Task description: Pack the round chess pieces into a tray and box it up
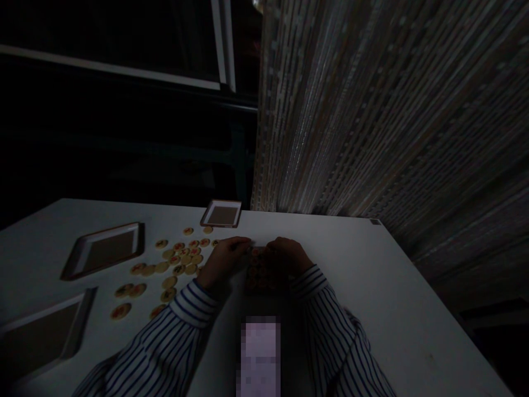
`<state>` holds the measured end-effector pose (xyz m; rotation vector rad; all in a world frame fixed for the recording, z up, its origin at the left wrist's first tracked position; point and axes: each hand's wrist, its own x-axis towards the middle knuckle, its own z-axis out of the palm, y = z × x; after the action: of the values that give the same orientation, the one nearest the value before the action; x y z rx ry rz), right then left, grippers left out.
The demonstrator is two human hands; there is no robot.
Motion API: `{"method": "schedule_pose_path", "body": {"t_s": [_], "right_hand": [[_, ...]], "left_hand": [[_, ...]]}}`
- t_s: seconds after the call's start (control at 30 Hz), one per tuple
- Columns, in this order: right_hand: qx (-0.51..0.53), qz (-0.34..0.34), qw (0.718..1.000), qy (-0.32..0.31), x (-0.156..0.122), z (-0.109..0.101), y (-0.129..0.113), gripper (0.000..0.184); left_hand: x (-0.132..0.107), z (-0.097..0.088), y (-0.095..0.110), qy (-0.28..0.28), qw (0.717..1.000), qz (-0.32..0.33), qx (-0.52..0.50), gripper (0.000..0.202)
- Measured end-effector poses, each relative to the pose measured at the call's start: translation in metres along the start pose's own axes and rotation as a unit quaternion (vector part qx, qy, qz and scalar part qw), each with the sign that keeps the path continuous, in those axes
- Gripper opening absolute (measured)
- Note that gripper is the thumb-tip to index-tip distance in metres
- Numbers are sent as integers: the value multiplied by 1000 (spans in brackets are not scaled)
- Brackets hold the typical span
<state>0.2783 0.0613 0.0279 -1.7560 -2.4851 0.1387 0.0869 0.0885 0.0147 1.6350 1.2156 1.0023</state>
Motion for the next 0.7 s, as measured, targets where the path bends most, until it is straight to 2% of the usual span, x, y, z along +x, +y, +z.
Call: {"method": "schedule_pose_path", "body": {"t_s": [0.33,0.7], "right_hand": [[-33,6,999,-29,1,0,-3,23],[-8,-10,1000,0,1,4,2,25]], "left_hand": [[0,0,-1,-9,1000,5,12,21],[1,0,-5,-17,1000,7,23,23]]}}
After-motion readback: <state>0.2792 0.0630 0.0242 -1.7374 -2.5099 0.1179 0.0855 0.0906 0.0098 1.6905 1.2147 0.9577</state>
